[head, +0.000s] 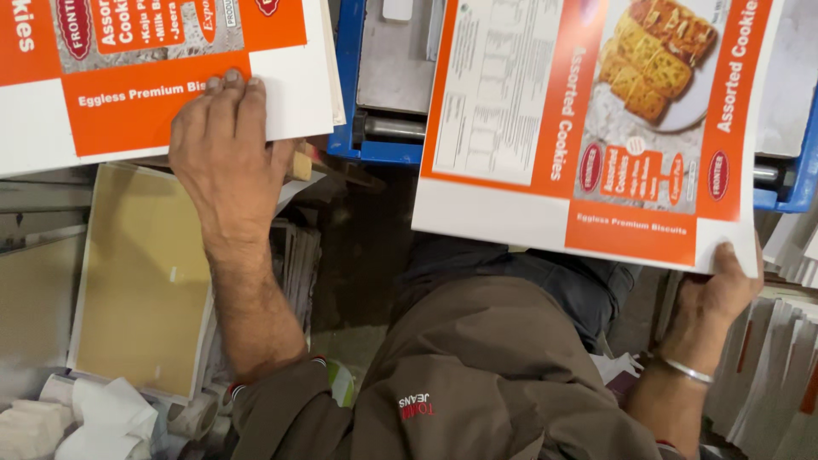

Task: The person is assembling flat-packed cardboard boxes for cookies. They feed the printed cardboard sheets into a blue folding machine, which creases and folds the material. The person then removes the formed boxes and stacks them.

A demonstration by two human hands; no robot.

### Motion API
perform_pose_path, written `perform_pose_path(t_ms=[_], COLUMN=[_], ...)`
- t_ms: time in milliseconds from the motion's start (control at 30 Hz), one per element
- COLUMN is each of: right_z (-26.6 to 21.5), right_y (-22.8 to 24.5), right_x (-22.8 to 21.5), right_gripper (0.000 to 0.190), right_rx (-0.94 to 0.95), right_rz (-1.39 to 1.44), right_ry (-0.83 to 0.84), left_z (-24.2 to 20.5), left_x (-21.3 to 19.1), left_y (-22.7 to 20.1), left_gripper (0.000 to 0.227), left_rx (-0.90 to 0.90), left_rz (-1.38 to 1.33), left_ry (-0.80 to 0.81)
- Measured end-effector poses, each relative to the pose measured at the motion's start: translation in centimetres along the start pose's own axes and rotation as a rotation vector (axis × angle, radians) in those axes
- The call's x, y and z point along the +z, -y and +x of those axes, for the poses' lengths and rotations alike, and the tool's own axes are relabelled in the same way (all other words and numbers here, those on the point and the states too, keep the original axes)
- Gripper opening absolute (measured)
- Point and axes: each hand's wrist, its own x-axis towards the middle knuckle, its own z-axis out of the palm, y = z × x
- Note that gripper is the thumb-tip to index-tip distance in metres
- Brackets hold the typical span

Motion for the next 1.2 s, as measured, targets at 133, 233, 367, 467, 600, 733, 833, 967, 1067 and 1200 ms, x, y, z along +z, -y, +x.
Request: perform_pose_path(t_ms=[133,233,367,467,600,733,833,967,1067,1200], right_z=[-2.6,-3.3,-2.2,0.4,5.1,8.2,7.8,4.8,3.1,1.0], right_y=[0.9,1.4,1.7,1.9,0.2,-2.6,-4.7,-6.7,-7.1,-6.6], right_x=[0.4,1.1,2.1,2.9,3.6,4.8,6.2,7.3,8.1,9.6], right_gripper=[0.048,0.051,0.051,0.052,0.051,0.045,0.032,0.030,0.038,0.037], right_rx=[0.056,0.023,-0.064,-0.116,-0.105,0.001,0.235,0.335,0.397,0.403], right_rz=[-0.063,-0.028,-0.026,-0.030,-0.040,0.172,0.294,0.033,0.069,-0.005], right_ry=[-0.158,-0.105,-0.011,0.072,0.028,0.079,0.016,0.194,0.290,0.328], left_z=[0.0,0.1,0.3,0.5,0.6,1.0,1.2,1.5,1.6,2.1], left_x=[-0.3,-0.4,-0.2,-0.3,-0.5,-0.6,-1.2,-2.3,-3.0,-2.2], left_y=[0.4,0.4,0.4,0.2,-0.1,-0.5,-0.5,0.2,1.6,3.1], left_gripper=[0.042,0.041,0.043,0.043,0.044,0.046,0.048,0.052,0.034,0.022], left_rx=[0.001,-0.005,-0.011,-0.018,-0.044,-0.062,-0.045,-0.018,-0.008,-0.126], left_rz=[0.000,-0.004,-0.023,-0.021,-0.040,-0.042,-0.035,-0.084,-0.193,-0.427], left_ry=[-0.007,-0.011,-0.030,-0.016,0.003,0.022,0.047,0.104,0.131,0.000])
